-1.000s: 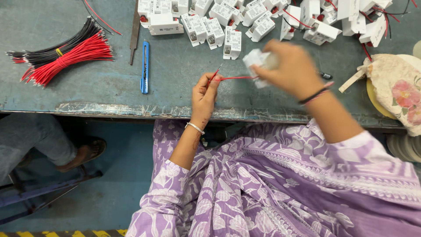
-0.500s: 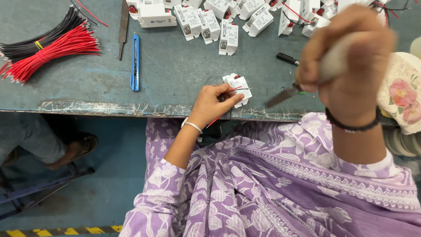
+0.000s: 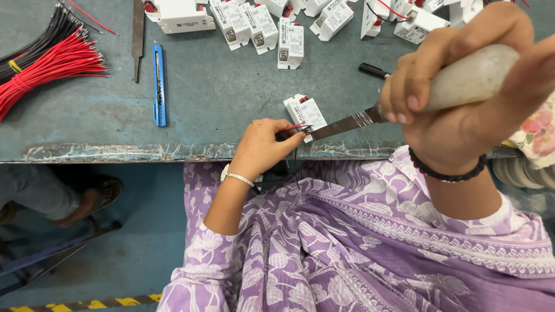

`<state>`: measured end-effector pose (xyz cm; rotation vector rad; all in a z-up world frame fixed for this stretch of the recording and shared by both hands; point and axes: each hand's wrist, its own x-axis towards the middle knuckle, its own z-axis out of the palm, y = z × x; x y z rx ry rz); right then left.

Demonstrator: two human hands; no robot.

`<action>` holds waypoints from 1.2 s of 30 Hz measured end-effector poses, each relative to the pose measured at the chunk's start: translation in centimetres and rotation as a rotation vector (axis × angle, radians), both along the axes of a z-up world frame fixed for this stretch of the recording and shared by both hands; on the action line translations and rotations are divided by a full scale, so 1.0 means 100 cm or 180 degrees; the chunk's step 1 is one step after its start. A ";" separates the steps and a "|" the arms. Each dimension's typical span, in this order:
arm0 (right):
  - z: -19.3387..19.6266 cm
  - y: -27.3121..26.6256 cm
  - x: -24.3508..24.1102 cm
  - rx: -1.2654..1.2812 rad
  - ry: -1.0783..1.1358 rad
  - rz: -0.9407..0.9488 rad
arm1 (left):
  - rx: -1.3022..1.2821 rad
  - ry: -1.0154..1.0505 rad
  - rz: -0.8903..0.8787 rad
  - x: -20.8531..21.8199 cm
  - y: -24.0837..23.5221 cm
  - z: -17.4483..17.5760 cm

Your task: The person is assembling electronic modules by hand at a workbench, handling small white components and bundles of red and black wires, and using a knife to strip and manipulate the wires.

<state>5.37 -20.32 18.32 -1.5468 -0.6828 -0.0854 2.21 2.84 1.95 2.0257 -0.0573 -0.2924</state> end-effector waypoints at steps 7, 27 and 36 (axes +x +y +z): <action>-0.015 -0.011 0.005 0.0044 -0.0046 -0.0068 | 0.0098 0.0107 -0.0107 0.003 0.000 -0.002; -0.011 0.029 -0.004 0.0283 0.0249 -0.0384 | 0.0495 -0.0472 -0.0162 -0.004 -0.008 -0.014; -0.029 -0.008 0.034 0.0957 0.0479 -0.0426 | 0.0618 -0.0626 -0.0108 -0.009 -0.009 -0.015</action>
